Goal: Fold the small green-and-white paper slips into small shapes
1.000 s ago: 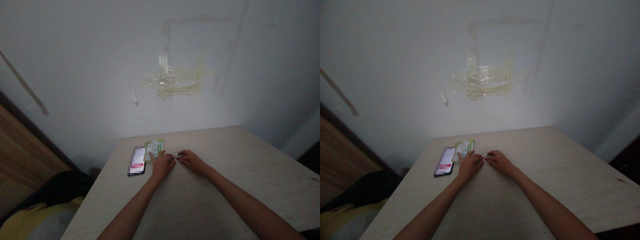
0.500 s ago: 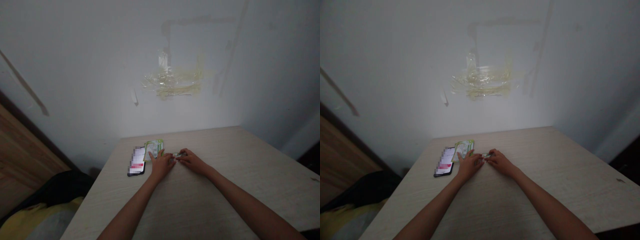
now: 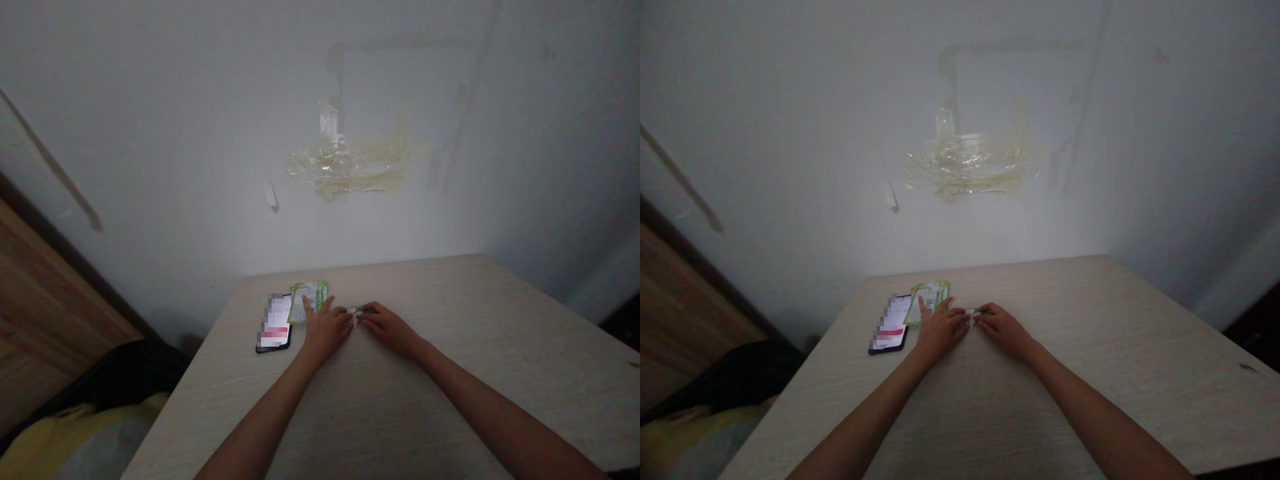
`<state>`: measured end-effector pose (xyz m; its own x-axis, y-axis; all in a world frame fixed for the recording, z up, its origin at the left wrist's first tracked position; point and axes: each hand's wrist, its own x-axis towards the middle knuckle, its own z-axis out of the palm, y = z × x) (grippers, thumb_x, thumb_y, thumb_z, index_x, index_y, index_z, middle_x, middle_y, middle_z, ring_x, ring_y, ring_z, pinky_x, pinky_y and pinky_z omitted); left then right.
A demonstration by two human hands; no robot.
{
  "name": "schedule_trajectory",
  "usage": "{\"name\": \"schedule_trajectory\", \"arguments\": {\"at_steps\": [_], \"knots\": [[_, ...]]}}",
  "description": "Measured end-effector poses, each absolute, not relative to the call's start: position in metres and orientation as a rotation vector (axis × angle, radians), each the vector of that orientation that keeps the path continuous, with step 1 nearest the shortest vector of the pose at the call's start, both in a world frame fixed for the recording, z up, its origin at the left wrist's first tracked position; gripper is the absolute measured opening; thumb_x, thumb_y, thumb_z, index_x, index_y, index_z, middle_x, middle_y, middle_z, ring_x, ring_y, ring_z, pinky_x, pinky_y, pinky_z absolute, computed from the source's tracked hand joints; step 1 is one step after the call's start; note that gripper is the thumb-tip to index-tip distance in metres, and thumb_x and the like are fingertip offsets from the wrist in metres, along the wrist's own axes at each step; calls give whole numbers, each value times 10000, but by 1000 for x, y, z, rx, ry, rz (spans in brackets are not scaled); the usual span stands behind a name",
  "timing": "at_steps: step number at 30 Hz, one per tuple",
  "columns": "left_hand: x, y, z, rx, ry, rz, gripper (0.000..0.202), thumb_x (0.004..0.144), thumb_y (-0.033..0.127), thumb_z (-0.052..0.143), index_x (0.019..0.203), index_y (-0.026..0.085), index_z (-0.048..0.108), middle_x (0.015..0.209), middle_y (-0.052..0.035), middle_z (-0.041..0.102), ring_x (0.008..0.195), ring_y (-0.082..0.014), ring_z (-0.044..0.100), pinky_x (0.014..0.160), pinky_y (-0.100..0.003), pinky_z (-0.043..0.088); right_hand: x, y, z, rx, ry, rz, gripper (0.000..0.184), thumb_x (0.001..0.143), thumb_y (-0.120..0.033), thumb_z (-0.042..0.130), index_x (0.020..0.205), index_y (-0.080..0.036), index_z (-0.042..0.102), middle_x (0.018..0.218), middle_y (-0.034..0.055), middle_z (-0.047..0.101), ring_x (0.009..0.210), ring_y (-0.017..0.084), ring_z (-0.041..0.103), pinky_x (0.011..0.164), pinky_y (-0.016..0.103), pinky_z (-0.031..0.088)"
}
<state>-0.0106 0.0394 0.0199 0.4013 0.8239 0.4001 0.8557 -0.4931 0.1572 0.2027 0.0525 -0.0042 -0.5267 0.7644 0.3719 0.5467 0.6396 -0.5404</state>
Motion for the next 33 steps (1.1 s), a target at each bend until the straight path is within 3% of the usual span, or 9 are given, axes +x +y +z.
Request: {"name": "schedule_trajectory", "arguments": {"at_steps": [6, 17, 23, 33], "knots": [[-8, 41, 20, -2562, -1604, -633, 217, 903, 430, 523, 1045, 410, 685, 1122, 39, 705, 1317, -305, 414, 1009, -713, -220, 201, 53, -6, -1014, -2278, 422, 278, 952, -337, 474, 1034, -218, 711, 1246, 106, 550, 1157, 213, 513, 1037, 385, 401], [-2, 39, 12, -2512, -1710, -701, 192, 869, 437, 560, 1018, 387, 670, 1177, 41, 673, 1343, -332, 362, 964, -765, -212, 198, 53, -6, -1003, -2271, 379, 250, 940, -311, 496, 996, -207, 716, 1242, 111, 544, 1161, 212, 507, 1038, 386, 401], [-1, 42, 7, -2467, -1803, -653, 265, 843, 549, 545, 1006, 389, 679, 1342, 27, 570, 1381, -350, 287, 1000, -756, -164, 198, 51, -6, -999, -2262, 384, 221, 919, -290, 528, 999, -230, 725, 1250, 105, 545, 1172, 219, 501, 1034, 399, 406], [-3, 49, 4, -2482, -1747, -586, 219, 802, 476, 610, 997, 388, 662, 1372, 30, 539, 1388, -375, 256, 972, -779, -158, 199, 52, -13, -1170, -2176, 83, 169, 856, -314, 608, 890, -255, 763, 1176, 100, 574, 1164, 258, 478, 992, 429, 431]]}}
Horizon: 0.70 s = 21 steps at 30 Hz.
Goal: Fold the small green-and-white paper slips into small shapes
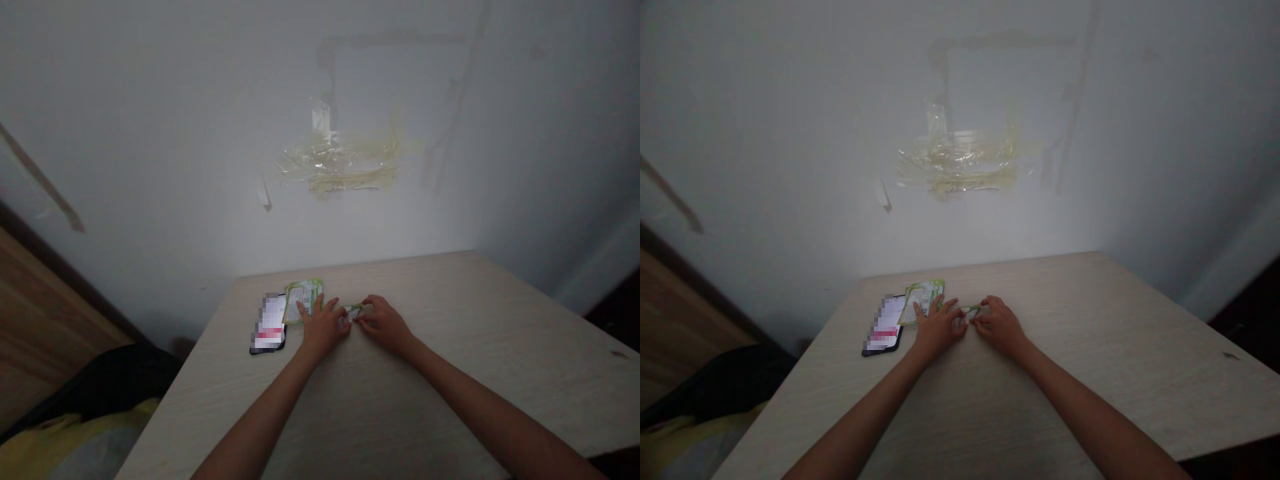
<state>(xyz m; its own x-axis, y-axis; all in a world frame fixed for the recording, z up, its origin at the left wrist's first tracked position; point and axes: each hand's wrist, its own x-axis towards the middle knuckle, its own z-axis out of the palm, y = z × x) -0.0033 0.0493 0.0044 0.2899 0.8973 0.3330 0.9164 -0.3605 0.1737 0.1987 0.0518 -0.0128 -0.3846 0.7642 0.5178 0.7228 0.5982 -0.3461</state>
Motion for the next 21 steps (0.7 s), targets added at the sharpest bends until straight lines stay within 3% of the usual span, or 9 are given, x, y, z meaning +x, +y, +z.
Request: {"name": "schedule_trajectory", "arguments": {"at_steps": [15, 21], "knots": [[-3, 48, 10, -2500, -1773, -510, 249, 826, 490, 573, 1036, 392, 665, 1382, 23, 530, 1385, -375, 259, 986, -790, -109, 197, 58, -8, -1618, -2022, -39, 218, 881, -311, 565, 939, -236, 761, 1127, 128, 569, 1118, 260, 489, 944, 375, 437], [-5, 42, 4, -2458, -1704, -599, 264, 870, 503, 522, 1080, 409, 652, 1322, 22, 580, 1370, -365, 294, 984, -798, -106, 201, 60, -11, -1515, -2055, -1, 241, 905, -283, 530, 1002, -236, 746, 1101, 105, 584, 1075, 218, 527, 955, 337, 438]]}}
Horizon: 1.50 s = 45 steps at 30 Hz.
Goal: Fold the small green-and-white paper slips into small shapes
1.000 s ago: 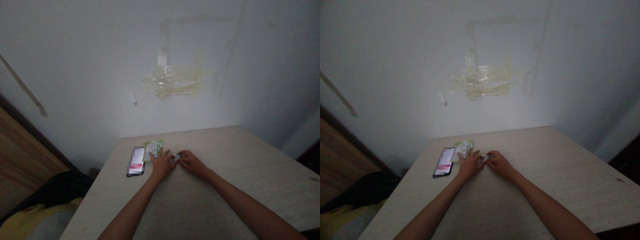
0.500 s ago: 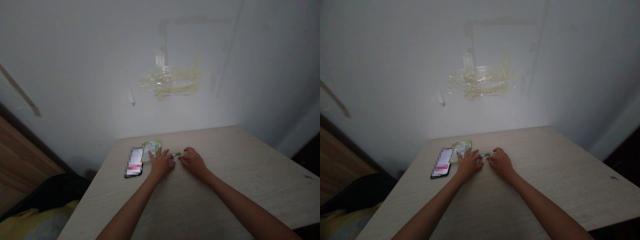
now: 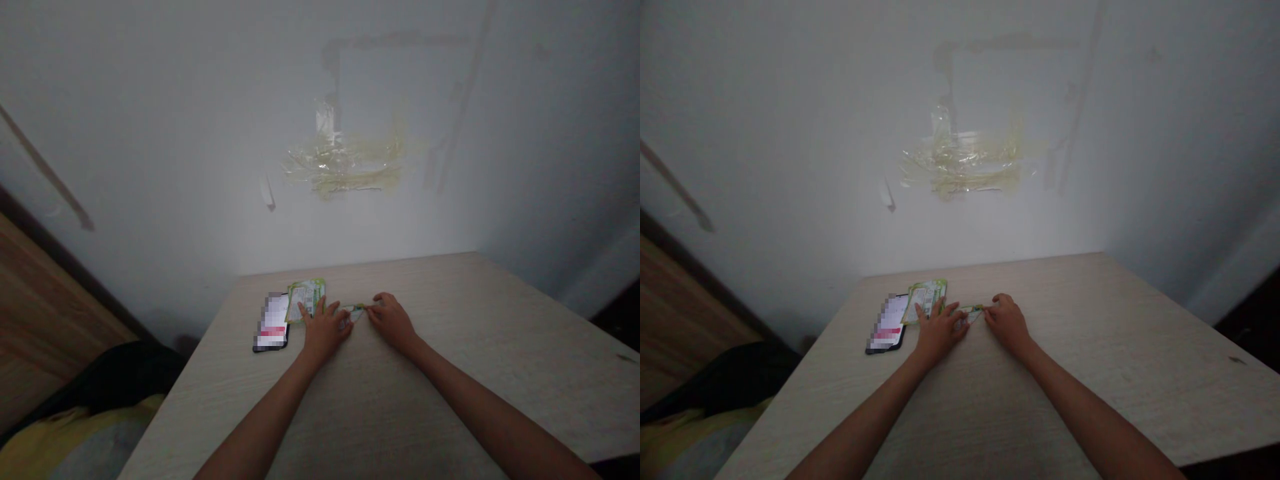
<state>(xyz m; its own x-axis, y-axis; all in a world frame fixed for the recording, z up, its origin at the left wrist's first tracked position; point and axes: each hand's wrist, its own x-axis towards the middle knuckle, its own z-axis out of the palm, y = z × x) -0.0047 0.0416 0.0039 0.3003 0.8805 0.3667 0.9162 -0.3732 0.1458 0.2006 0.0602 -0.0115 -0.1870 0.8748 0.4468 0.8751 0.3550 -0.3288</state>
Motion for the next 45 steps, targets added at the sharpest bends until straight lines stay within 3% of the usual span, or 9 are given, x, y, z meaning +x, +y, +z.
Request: {"name": "schedule_trajectory", "arguments": {"at_steps": [3, 14, 23, 31, 45], "knots": [[-5, 39, 2, -2456, -1658, -654, 250, 881, 477, 528, 1079, 395, 657, 1289, 19, 604, 1355, -344, 326, 1000, -774, -137, 203, 60, -14, -1409, -2053, 43, 263, 905, -253, 522, 1080, -225, 717, 1131, 111, 571, 1073, 216, 534, 953, 340, 448], [-6, 34, 9, -2527, -1555, -723, 212, 859, 461, 590, 1013, 358, 691, 1043, -5, 652, 1120, -243, 507, 1025, -724, -175, 207, 68, -24, -1213, -2051, 342, 213, 893, -284, 561, 976, -215, 744, 1085, 108, 587, 1051, 219, 550, 959, 373, 450], [-7, 37, 2, -2550, -1612, -700, 217, 821, 462, 637, 1011, 367, 678, 1136, 5, 631, 1234, -295, 417, 1010, -755, -145, 212, 68, -20, -1181, -2080, 471, 114, 819, -287, 671, 805, -237, 772, 1178, 99, 578, 1121, 232, 514, 1010, 410, 401], [-9, 40, 0, -2564, -1666, -628, 227, 833, 499, 605, 1026, 393, 661, 1271, 39, 589, 1339, -330, 317, 999, -772, -132, 210, 78, -26, -1227, -2060, 330, 132, 824, -318, 660, 842, -258, 776, 1118, 95, 596, 1098, 236, 522, 999, 408, 410], [-10, 41, -1, -2561, -1656, -633, 223, 834, 510, 598, 1015, 393, 658, 1273, 50, 590, 1342, -334, 321, 997, -776, -126, 208, 89, -28, -1348, -2047, 147, 217, 882, -374, 584, 969, -279, 759, 1089, 98, 583, 1055, 233, 525, 945, 390, 434]]}}
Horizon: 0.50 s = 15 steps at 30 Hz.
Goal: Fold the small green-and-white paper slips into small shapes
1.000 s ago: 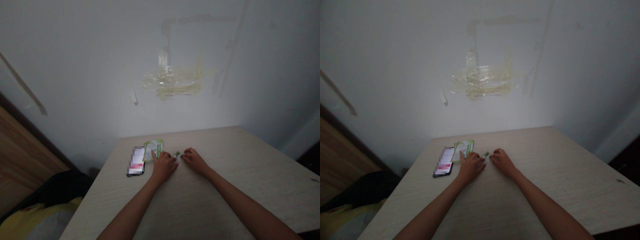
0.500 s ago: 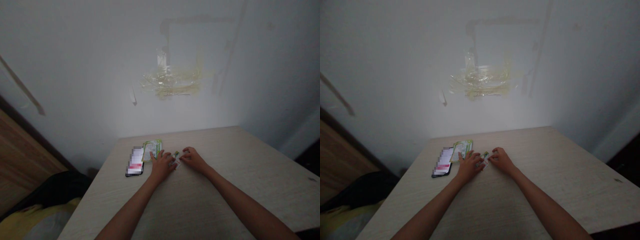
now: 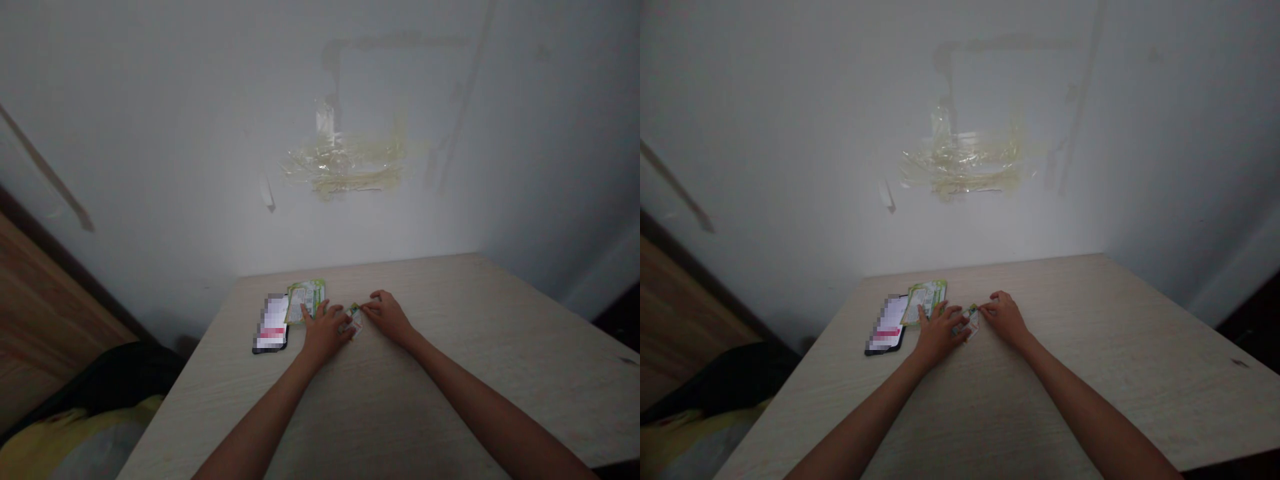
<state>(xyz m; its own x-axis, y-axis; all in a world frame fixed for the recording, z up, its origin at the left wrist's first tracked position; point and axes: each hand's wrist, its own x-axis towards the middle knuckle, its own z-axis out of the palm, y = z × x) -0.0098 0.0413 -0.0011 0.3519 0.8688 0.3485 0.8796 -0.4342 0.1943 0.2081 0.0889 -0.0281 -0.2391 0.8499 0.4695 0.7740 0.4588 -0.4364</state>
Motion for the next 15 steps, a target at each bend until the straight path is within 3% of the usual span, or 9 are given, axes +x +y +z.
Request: {"name": "schedule_trajectory", "arguments": {"at_steps": [10, 15], "knots": [[-9, 40, -1, -2565, -1650, -637, 223, 847, 494, 585, 1030, 390, 659, 1276, 35, 587, 1336, -332, 326, 1005, -770, -112, 219, 95, -31, -1272, -1969, 371, 202, 861, -321, 606, 1001, -280, 745, 1092, 83, 624, 1060, 217, 556, 980, 398, 421], [-9, 39, -1, -2560, -1650, -623, 236, 857, 498, 567, 1046, 387, 654, 1275, 29, 586, 1337, -324, 325, 1013, -766, -107, 222, 87, -26, -1134, -2020, 502, 101, 779, -329, 699, 783, -250, 762, 1088, 66, 649, 1075, 224, 558, 990, 404, 410]]}}
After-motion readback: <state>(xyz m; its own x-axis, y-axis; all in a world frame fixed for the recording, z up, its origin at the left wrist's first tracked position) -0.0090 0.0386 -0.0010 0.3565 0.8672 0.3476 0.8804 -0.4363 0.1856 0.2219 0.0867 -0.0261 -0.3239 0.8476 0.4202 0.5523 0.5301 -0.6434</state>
